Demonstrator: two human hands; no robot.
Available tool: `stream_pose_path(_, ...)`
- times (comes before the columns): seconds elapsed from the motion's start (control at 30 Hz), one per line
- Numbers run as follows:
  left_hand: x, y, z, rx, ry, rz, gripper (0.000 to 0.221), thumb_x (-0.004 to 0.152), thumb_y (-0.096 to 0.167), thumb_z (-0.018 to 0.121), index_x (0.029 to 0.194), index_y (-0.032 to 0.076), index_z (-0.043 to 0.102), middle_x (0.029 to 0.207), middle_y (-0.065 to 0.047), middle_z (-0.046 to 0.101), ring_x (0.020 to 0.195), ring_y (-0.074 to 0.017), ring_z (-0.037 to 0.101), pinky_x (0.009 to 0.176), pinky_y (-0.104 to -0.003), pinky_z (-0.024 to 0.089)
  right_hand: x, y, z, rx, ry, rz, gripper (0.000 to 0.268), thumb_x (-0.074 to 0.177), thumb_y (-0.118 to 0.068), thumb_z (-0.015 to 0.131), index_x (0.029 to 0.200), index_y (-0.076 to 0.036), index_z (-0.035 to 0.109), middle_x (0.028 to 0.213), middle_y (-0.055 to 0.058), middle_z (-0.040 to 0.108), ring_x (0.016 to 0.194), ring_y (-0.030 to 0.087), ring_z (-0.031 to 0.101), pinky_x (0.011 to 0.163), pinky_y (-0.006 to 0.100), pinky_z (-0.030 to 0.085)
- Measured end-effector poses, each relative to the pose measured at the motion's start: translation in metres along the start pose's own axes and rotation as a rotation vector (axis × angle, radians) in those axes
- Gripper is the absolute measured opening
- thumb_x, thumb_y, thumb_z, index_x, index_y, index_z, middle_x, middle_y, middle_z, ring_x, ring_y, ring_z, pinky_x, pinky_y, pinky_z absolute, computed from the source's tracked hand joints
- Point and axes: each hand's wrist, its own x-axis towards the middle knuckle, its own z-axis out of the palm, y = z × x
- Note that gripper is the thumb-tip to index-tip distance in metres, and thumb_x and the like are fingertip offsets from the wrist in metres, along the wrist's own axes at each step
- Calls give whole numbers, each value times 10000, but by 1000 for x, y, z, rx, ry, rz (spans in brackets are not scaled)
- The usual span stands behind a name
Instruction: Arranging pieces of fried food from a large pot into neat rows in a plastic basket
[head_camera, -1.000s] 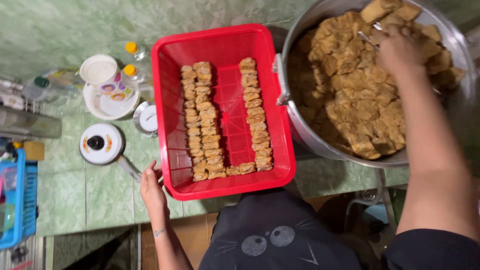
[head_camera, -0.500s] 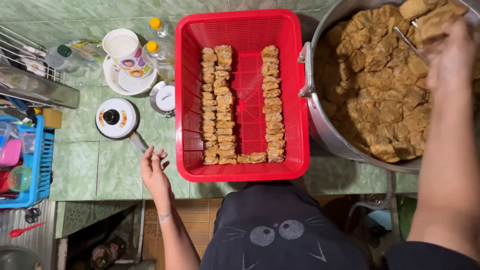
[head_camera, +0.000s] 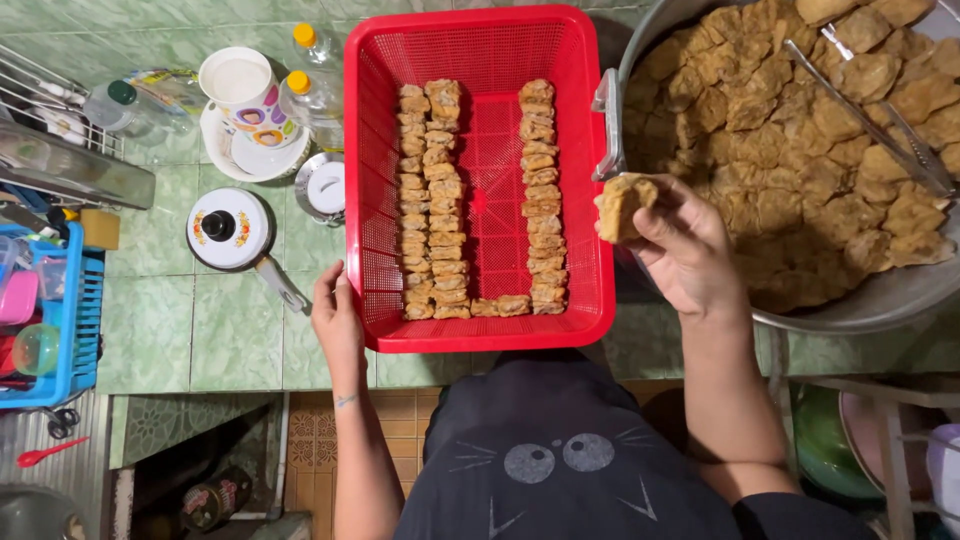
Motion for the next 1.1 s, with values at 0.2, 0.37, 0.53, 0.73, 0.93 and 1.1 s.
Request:
stream_pose_path(0.2,-3,-20,9,16,5,-1,319,1105,218,454,1277,57,669,1199,-154,688,1102,-226,615,918,-374,548,-5,-8,37,100,-66,50,486,944,-109,620,1402,42,561,1142,224,704,974,238,741,897,374,642)
stream_pose_path(0.37,-3,-19,9,41,-3,6,327,1116,240,444,1285,73,669,1244,-158,683,1177,-254,618,1042,-455,474,4,6,29,127,-133,40,573,886,-21,592,1449,60,522,1172,260,689,1021,267,727,918,374,624)
stream_pose_path(0.53,-5,-16,10,52,-13,9,330,1117,249,438,1284,82,669,1251,-150,684,1209,-262,615,1087,-462,434,14,22,25,54,-180,-1,562,858,46,618,1416,64,552,1159,259,686,1002,290,709,877,405,618)
stream_pose_path(0.73,-2,-22,10,47,-21,18,327,1122,269,439,1275,101,673,1240,-125,692,1205,-226,613,1096,-454,426,47,41,44,-200,-273,-52,409,917,68,633,1325,64,602,1103,174,674,968,211,651,866,367,590)
stream_pose_path(0.93,-4,-23,8,33,-31,30,323,1121,270,440,1275,96,665,1247,-125,689,1215,-229,610,1109,-453,408,71,76,66,-838,-430,47,225,967,-22,663,1168,76,686,1003,261,723,932,362,728,835,433,589)
stream_pose_path(1.1,-3,-23,8,16,-30,29,318,1122,267,438,1278,107,663,1256,-104,691,1215,-206,606,1115,-449,407,70,125,80,-1476,-658,420,242,953,-221,553,1066,-109,734,1009,237,752,1064,436,702,962,529,511)
